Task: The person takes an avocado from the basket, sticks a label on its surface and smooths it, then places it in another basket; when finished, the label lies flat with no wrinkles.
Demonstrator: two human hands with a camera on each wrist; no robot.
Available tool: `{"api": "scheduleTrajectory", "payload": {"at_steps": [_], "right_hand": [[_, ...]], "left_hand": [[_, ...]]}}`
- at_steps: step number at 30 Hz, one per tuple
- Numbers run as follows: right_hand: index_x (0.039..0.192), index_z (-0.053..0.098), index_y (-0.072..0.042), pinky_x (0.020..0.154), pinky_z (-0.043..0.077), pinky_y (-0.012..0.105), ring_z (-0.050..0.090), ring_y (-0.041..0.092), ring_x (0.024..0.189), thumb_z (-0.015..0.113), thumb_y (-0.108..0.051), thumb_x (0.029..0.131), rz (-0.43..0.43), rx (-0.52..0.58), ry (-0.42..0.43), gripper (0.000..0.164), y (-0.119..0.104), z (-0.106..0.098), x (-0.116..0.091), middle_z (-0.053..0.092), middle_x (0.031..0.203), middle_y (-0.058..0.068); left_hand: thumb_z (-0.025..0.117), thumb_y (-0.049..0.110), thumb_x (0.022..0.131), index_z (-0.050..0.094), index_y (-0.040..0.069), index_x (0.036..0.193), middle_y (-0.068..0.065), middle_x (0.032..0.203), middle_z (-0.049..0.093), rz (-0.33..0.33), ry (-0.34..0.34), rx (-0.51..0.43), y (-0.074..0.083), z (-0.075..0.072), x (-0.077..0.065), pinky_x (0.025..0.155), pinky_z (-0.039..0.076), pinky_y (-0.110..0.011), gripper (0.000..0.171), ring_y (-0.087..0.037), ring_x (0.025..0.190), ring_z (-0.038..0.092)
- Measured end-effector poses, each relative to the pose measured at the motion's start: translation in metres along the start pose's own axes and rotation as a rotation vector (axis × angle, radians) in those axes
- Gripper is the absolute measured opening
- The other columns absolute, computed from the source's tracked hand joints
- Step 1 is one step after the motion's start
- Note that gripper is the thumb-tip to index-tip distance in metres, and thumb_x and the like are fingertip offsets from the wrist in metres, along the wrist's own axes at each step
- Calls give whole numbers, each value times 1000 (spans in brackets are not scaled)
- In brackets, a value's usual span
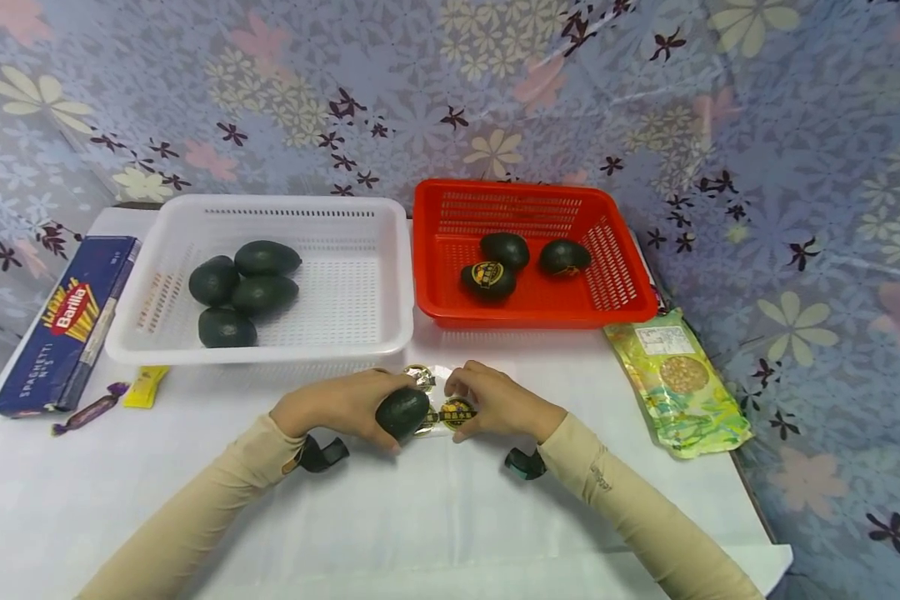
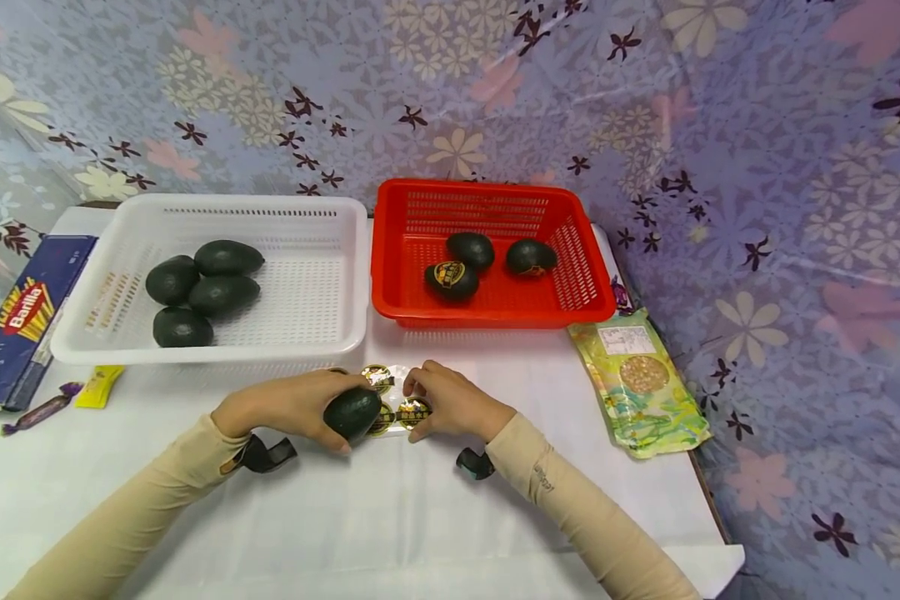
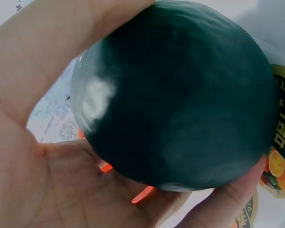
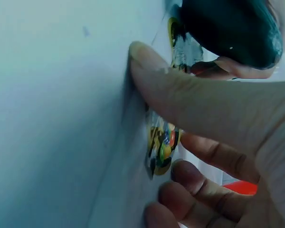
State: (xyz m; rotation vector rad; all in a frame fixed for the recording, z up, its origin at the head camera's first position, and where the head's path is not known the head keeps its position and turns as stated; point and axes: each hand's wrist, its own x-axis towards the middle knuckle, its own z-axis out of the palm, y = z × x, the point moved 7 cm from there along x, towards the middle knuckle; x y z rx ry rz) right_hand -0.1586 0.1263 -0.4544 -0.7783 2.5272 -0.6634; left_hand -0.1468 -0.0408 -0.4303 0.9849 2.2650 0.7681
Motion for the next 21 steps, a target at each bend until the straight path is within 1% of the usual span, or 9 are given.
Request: {"api": "scheduleTrajectory", "payload": {"at_steps": [6,11,14,17,21], "right_hand": [[109,63,-14,77,45,23,51,10,84,94,-25,68,14,10,8,53,0,0,1,58,97,0],[107,61,-14,78,45,24,51,11,85,94,-23,67,22,-3,-3,53,-3,-1,2,57,97,0],[105,59,-13,80,45,26,52,12,87,95,-22,66,11,-9,-6,53,-4,-1,2,57,96,1],[102,57,-13,81,46,26,52,12,88,95,-21,65,2,-9,-2,54,-5,0,3,57,96,1],[98,54,-13,79,45,25,51,12,87,95,-20,64,-7,-11,7,54,-4,1,3,55,95,0]], "left_hand": [[90,26,72,57,17,127,2,111,66,-2,-9,-14,-1,0,1,92,48,-32,65,-17,105,59],[90,26,72,57,15,128,0,113,66,-10,-17,-14,-1,-1,2,93,48,-32,66,-16,104,59],[89,25,73,56,14,131,0,114,66,-19,-25,-18,-2,1,2,93,48,-32,68,-17,105,58],[90,25,72,56,15,130,0,113,65,-28,-26,-23,-3,1,2,93,48,-32,67,-17,105,57],[90,25,72,57,15,129,0,112,66,-16,-21,-10,-3,1,2,92,48,-31,66,-17,106,57]]}}
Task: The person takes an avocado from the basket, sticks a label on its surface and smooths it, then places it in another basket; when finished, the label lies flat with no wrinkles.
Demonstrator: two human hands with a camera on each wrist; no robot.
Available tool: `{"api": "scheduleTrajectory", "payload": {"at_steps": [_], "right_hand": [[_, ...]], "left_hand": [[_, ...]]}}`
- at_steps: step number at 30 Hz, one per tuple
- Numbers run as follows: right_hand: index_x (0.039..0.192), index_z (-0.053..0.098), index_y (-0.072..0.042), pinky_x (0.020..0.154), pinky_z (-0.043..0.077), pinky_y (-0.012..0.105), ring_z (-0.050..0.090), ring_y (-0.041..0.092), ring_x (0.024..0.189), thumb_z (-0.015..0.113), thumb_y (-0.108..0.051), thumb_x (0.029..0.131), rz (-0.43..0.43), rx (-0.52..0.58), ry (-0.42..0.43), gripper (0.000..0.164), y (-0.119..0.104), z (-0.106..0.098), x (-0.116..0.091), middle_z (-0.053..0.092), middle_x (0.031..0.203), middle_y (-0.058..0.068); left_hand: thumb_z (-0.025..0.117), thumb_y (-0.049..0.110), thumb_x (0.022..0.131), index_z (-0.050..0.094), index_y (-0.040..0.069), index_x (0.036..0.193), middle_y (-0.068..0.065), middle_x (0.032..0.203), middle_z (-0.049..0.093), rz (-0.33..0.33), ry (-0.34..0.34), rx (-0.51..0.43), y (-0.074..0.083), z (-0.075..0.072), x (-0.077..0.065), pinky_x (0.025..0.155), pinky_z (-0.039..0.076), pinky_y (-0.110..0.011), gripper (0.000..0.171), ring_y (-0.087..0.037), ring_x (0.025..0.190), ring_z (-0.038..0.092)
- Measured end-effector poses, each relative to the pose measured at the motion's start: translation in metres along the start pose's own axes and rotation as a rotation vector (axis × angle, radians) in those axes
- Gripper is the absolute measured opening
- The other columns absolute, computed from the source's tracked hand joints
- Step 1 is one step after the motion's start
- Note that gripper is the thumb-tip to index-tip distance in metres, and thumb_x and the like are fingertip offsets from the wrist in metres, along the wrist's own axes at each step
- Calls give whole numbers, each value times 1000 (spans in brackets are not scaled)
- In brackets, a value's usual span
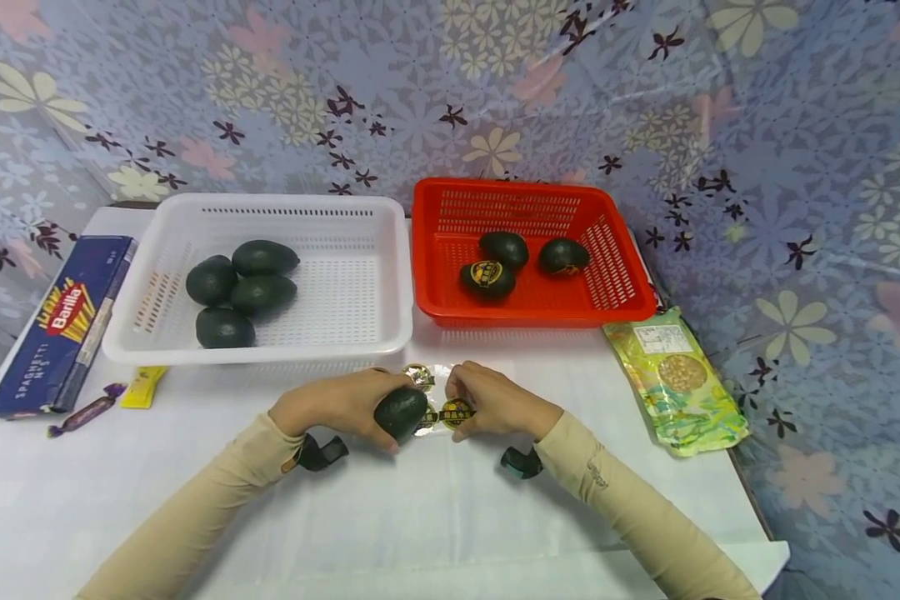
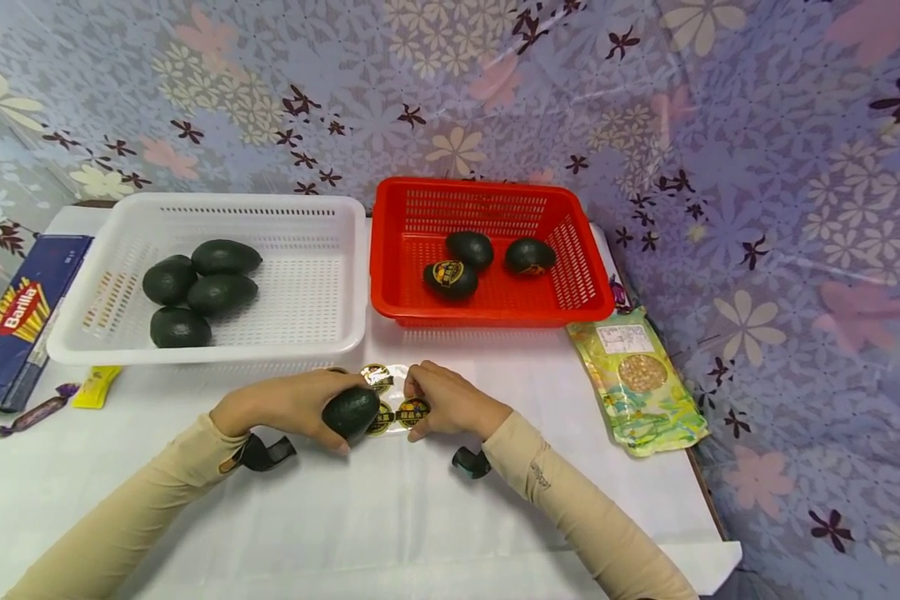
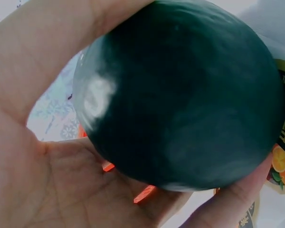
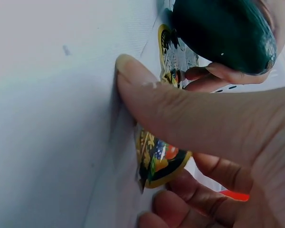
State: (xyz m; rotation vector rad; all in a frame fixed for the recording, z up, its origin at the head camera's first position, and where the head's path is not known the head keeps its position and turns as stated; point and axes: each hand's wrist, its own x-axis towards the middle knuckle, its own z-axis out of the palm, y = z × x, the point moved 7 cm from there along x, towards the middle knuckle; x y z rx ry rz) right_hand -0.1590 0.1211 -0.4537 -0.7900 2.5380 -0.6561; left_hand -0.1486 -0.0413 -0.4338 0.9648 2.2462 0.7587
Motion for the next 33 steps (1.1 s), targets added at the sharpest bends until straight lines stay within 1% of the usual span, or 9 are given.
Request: {"api": "scheduleTrajectory", "payload": {"at_steps": [3,6,13,18,22,24,27,30,33], "right_hand": [[95,53,-13,78,43,24,50,11,85,95,-20,65,0,6,3,52,1,0,-1,54,92,0],[93,54,-14,78,42,23,49,10,83,93,-19,68,2,35,-16,46,2,0,-2,55,90,-1],[89,58,-9,79,47,22,55,9,83,74,-2,86,-37,223,-78,18,6,-4,-10,61,86,1],[94,63,-10,83,50,24,57,10,87,70,-4,91,-62,229,-121,10,9,-10,-18,64,91,1],[91,67,-13,77,48,23,54,9,83,70,-12,93,-38,188,-150,4,14,-17,-26,64,86,-3],[88,67,-14,74,47,24,54,10,80,70,-13,93,-28,197,-136,6,15,-22,-29,63,84,-3],[90,63,-13,73,47,25,54,11,80,68,-14,95,-31,264,-101,8,12,-32,-32,61,83,-2],[96,60,-10,73,51,28,58,14,82,64,-14,98,-37,417,-71,6,5,-41,-35,63,87,3],[102,61,-10,73,56,31,62,19,82,63,-16,99,-37,544,16,7,-5,-55,-38,66,91,7]], "left_hand": [[90,26,72,57,15,129,0,111,66,10,-1,10,1,-1,1,91,48,-30,66,-17,105,58],[90,26,72,58,14,128,1,110,66,15,1,11,1,-1,0,91,48,-29,66,-15,103,58],[91,28,71,59,14,125,0,108,66,19,10,29,2,-1,-1,92,48,-29,64,-14,102,58],[91,27,71,59,15,123,0,108,65,8,5,27,1,-1,-1,91,49,-29,63,-14,102,57],[90,27,72,59,15,123,0,109,66,0,12,9,1,-2,0,90,49,-30,61,-14,101,58],[89,27,73,58,14,124,0,110,66,2,40,-7,1,-3,0,92,49,-32,61,-14,101,58],[87,31,75,56,12,128,-1,114,67,22,149,-63,4,-8,1,95,51,-35,64,-15,103,60],[87,33,76,55,13,132,-2,118,67,54,272,-169,8,-13,1,96,52,-38,68,-16,105,62],[87,32,77,53,15,136,-2,121,66,80,322,-291,16,-13,1,97,53,-39,70,-18,107,62]]}}
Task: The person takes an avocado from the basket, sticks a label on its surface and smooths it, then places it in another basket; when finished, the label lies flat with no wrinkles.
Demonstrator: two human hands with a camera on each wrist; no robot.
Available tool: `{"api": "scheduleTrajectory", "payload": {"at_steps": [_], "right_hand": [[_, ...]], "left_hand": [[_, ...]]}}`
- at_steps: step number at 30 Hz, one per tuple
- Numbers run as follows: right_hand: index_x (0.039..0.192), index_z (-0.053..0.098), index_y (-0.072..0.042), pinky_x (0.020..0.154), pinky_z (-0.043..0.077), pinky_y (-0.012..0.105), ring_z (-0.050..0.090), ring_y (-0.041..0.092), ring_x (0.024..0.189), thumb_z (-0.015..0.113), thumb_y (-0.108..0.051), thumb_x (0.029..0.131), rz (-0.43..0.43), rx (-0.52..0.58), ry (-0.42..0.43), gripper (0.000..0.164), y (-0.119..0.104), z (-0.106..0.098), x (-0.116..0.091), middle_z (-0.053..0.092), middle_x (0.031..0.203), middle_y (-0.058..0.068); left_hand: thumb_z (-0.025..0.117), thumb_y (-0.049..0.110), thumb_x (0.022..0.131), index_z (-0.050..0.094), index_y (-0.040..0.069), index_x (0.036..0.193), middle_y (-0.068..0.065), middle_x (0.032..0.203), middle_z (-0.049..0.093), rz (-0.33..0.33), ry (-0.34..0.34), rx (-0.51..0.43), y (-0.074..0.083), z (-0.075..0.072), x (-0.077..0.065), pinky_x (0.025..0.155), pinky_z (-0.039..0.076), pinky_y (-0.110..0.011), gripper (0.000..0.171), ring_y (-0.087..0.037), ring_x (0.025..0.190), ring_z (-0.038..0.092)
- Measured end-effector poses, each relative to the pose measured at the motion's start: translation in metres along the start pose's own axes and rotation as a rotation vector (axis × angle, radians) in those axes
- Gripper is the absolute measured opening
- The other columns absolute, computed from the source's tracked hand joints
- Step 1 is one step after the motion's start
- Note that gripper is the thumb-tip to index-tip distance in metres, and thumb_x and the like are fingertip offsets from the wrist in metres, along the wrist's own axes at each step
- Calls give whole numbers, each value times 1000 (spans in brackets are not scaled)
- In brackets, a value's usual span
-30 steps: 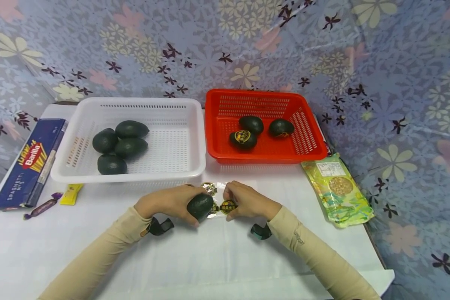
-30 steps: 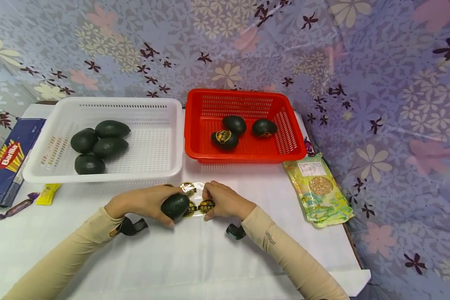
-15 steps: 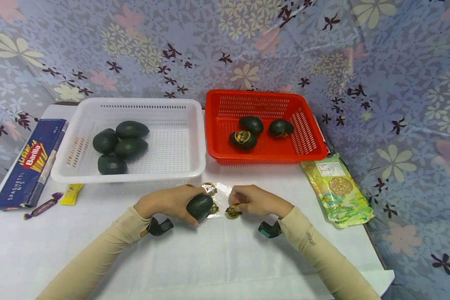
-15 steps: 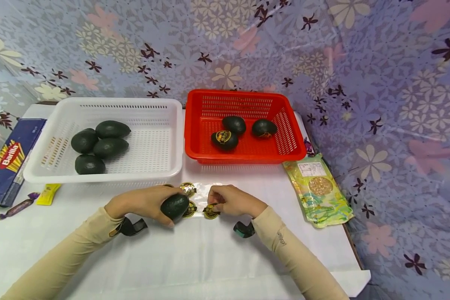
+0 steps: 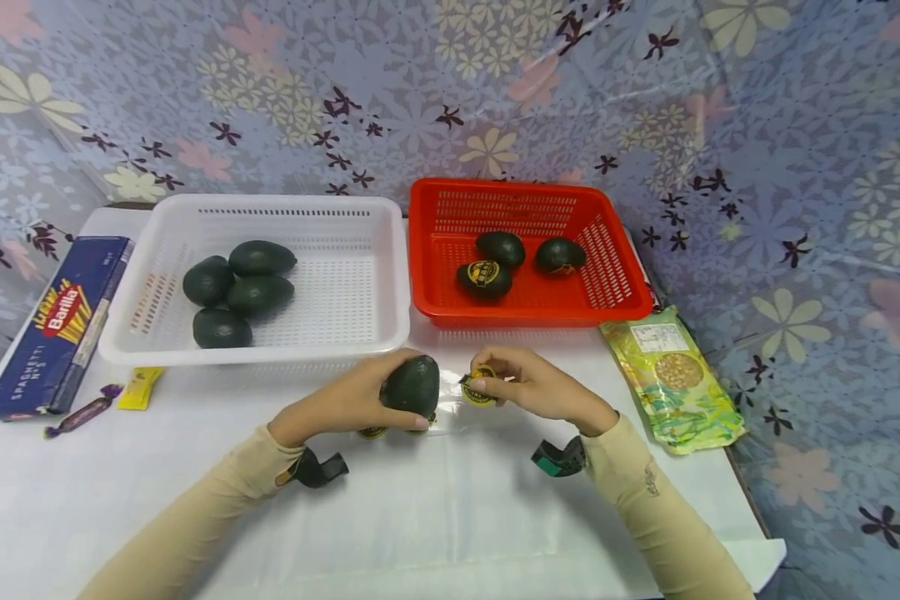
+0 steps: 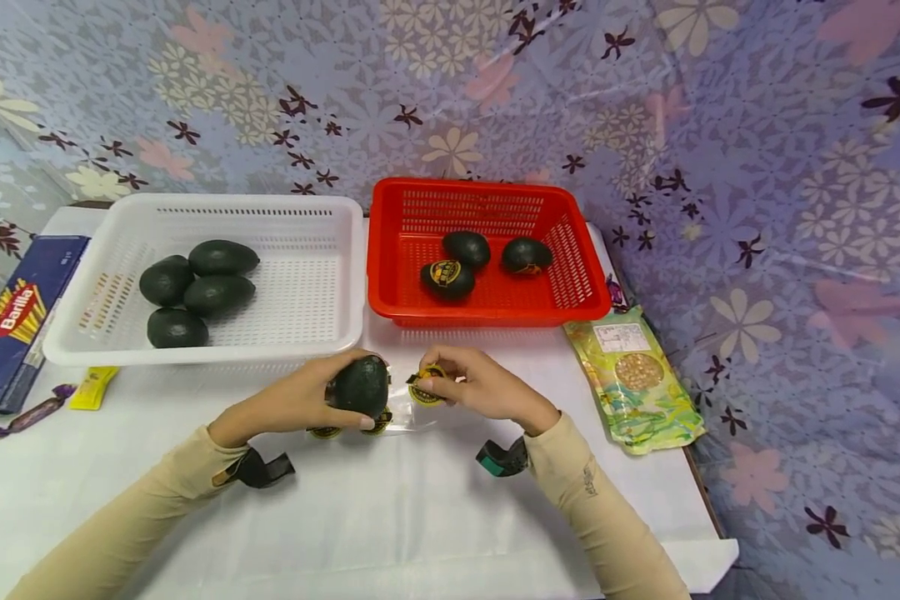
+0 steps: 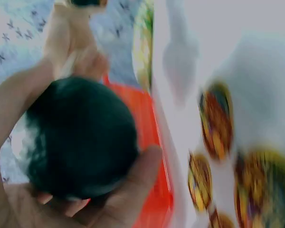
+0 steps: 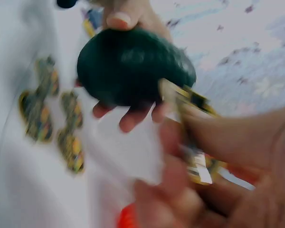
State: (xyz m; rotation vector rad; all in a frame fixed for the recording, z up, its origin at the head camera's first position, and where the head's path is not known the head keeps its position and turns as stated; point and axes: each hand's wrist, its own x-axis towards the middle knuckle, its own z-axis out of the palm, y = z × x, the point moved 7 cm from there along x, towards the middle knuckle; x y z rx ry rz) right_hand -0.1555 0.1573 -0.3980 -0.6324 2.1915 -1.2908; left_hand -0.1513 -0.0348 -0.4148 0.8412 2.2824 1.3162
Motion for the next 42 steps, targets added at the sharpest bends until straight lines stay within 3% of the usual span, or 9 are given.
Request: {"api": "scheduleTrajectory", "payload": {"at_steps": [7,10,12,16,22,27,33,38,42], "right_hand": [[110,63,-11,71,55,31,62,29,85,60,-14,100,-63,118,234,10,-35,-9,-8,65,98,4],[115,64,-10,70,56,31,61,28,85,60,-14,101,-94,160,302,16,-51,-6,-11,65,97,2],[119,63,-10,69,56,31,61,25,83,61,-15,100,-112,172,334,19,-62,-2,-12,66,97,2],[120,62,-7,64,56,30,61,20,80,64,-10,98,-187,185,378,22,-85,7,-13,68,96,4],[115,61,-1,60,55,29,61,14,76,66,-1,94,-318,182,437,22,-105,11,-14,68,90,6],[113,61,-2,60,56,30,61,13,73,66,3,92,-325,153,448,22,-108,12,-15,66,84,11],[111,64,-6,68,57,28,63,10,78,72,0,89,-331,9,514,24,-113,11,-21,70,82,8],[111,63,-7,65,55,26,61,10,76,76,0,85,-344,-20,544,30,-118,11,-24,67,77,4],[114,61,-7,59,48,25,53,11,67,78,0,83,-358,-14,556,35,-118,11,-23,58,70,2]], "left_hand": [[82,29,84,42,15,146,-8,130,62,-45,19,-353,12,3,-1,103,52,-39,76,-22,116,62],[84,20,82,36,16,148,-12,135,59,-22,32,-481,20,-3,-2,106,51,-38,82,-24,121,61],[86,13,78,35,17,148,-11,138,57,0,47,-518,25,-6,-2,105,52,-36,87,-25,122,60],[86,7,76,36,20,147,-8,137,57,32,115,-487,39,-11,-5,98,57,-33,89,-24,119,62],[87,12,76,36,24,147,-6,134,57,46,177,-410,55,-14,-12,82,62,-34,89,-23,107,66],[87,15,75,36,23,148,-5,135,56,50,206,-340,61,-18,-16,79,62,-32,90,-22,103,67],[88,18,75,35,21,150,-2,134,57,73,239,-274,69,-21,-19,74,62,-34,92,-22,99,65],[87,18,76,34,24,150,1,135,56,99,233,-271,78,-21,-21,73,62,-35,91,-21,101,66],[85,18,79,31,27,151,0,136,55,96,210,-321,80,-19,-21,79,62,-33,90,-20,106,65]]}}
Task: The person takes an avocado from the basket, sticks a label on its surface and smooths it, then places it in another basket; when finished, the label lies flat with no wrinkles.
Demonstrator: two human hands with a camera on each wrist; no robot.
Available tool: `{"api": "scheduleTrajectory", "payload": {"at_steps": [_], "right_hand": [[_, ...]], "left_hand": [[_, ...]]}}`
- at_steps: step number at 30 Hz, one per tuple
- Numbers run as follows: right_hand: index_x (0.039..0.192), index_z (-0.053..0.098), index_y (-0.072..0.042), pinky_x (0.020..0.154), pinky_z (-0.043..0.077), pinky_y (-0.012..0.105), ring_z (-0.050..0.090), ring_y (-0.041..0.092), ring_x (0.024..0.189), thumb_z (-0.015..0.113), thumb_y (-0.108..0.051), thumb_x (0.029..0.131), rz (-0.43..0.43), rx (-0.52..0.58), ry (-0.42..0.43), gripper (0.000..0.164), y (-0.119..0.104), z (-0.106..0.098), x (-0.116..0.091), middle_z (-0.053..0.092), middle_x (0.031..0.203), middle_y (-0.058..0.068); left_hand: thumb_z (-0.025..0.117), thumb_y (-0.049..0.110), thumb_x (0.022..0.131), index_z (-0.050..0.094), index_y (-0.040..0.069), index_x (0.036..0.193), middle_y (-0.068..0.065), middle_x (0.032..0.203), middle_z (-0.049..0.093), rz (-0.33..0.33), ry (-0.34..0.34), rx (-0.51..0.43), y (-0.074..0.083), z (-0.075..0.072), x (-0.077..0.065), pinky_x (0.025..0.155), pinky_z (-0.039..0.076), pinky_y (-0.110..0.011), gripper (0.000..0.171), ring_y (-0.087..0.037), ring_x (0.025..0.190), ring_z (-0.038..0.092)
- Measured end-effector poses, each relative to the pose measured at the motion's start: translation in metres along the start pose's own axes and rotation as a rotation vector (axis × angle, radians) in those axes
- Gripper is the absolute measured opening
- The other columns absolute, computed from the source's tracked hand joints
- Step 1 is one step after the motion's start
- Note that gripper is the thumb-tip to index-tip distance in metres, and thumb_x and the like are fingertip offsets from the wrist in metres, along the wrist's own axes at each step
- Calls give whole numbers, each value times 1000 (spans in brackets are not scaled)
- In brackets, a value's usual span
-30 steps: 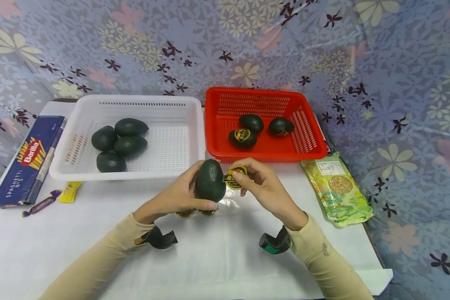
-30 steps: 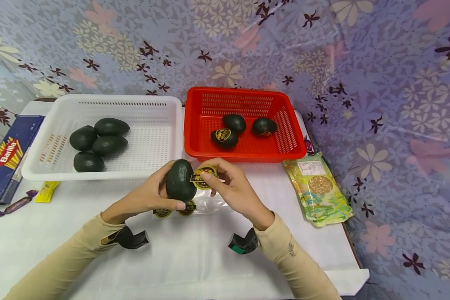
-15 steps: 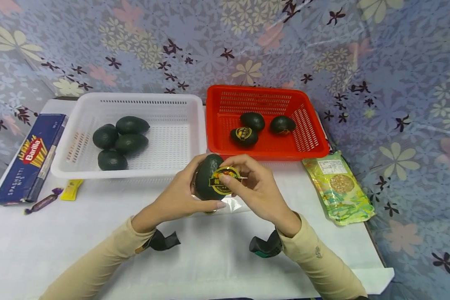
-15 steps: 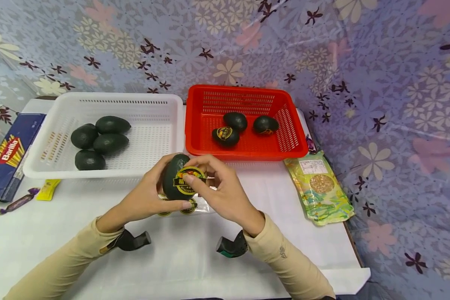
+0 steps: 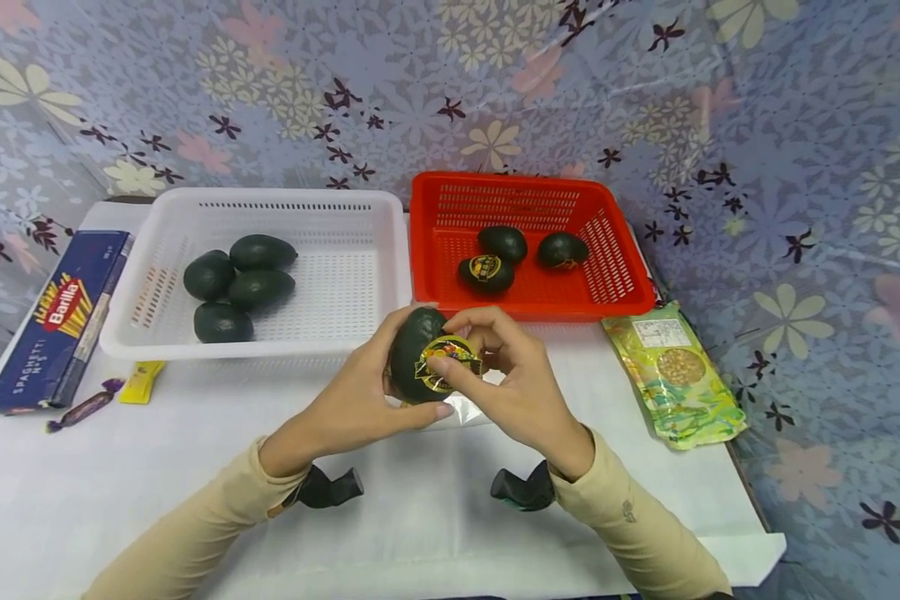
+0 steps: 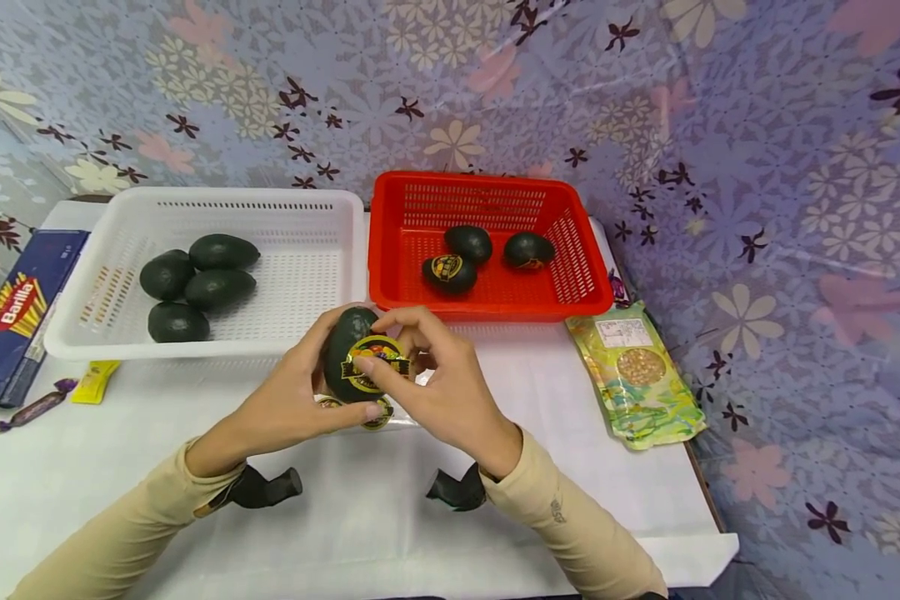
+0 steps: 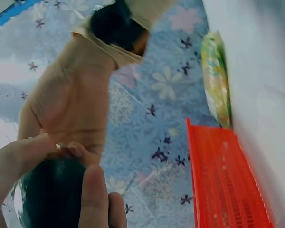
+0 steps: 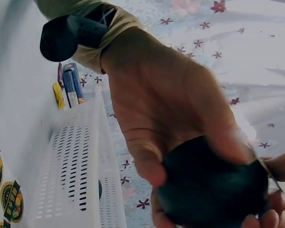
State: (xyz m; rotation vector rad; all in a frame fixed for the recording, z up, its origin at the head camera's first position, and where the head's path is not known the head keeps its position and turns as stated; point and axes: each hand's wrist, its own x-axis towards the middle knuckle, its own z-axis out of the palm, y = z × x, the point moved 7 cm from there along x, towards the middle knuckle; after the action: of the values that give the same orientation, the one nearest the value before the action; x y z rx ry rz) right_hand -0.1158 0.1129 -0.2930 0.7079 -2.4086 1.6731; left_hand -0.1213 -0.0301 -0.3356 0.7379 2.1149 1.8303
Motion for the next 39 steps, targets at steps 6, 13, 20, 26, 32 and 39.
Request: {"api": "scheduleTrajectory", "payload": {"at_steps": [6,13,20,26,32,39], "right_hand": [[120,56,-4,56,41,23,45,10,62,77,-1,82,12,120,12,43,6,2,3,48,67,0],[123,49,-5,49,38,25,42,13,57,70,-5,91,90,421,-88,38,20,12,3,42,68,-3],[114,48,-14,50,36,24,42,14,58,64,-17,97,151,494,-99,23,26,19,3,45,68,-4],[102,49,-15,50,34,23,41,11,57,62,-18,98,196,432,-35,14,30,24,4,50,67,-6],[93,48,-9,53,35,22,42,10,57,61,-17,99,143,309,35,17,30,25,11,47,63,-4],[93,46,-8,50,32,21,38,10,54,59,-26,101,96,370,-12,24,41,30,14,45,65,-4]], "left_hand": [[67,29,96,28,17,153,-17,135,51,25,-51,-203,3,3,0,82,62,-40,70,-31,110,64],[52,28,104,34,9,148,-24,129,52,51,-41,-235,2,2,1,73,63,-46,51,-28,105,65],[50,22,100,44,12,142,-13,120,64,154,87,68,7,-6,2,82,60,-34,44,-21,100,64],[51,23,99,51,11,134,-9,110,67,152,214,229,7,-10,3,74,58,-32,37,-19,89,64],[49,25,100,57,10,127,-10,104,69,121,344,257,2,-14,6,70,58,-32,31,-19,83,65],[40,27,106,54,9,132,-17,113,65,-2,287,14,-8,-14,9,77,60,-35,34,-23,92,65]]}}
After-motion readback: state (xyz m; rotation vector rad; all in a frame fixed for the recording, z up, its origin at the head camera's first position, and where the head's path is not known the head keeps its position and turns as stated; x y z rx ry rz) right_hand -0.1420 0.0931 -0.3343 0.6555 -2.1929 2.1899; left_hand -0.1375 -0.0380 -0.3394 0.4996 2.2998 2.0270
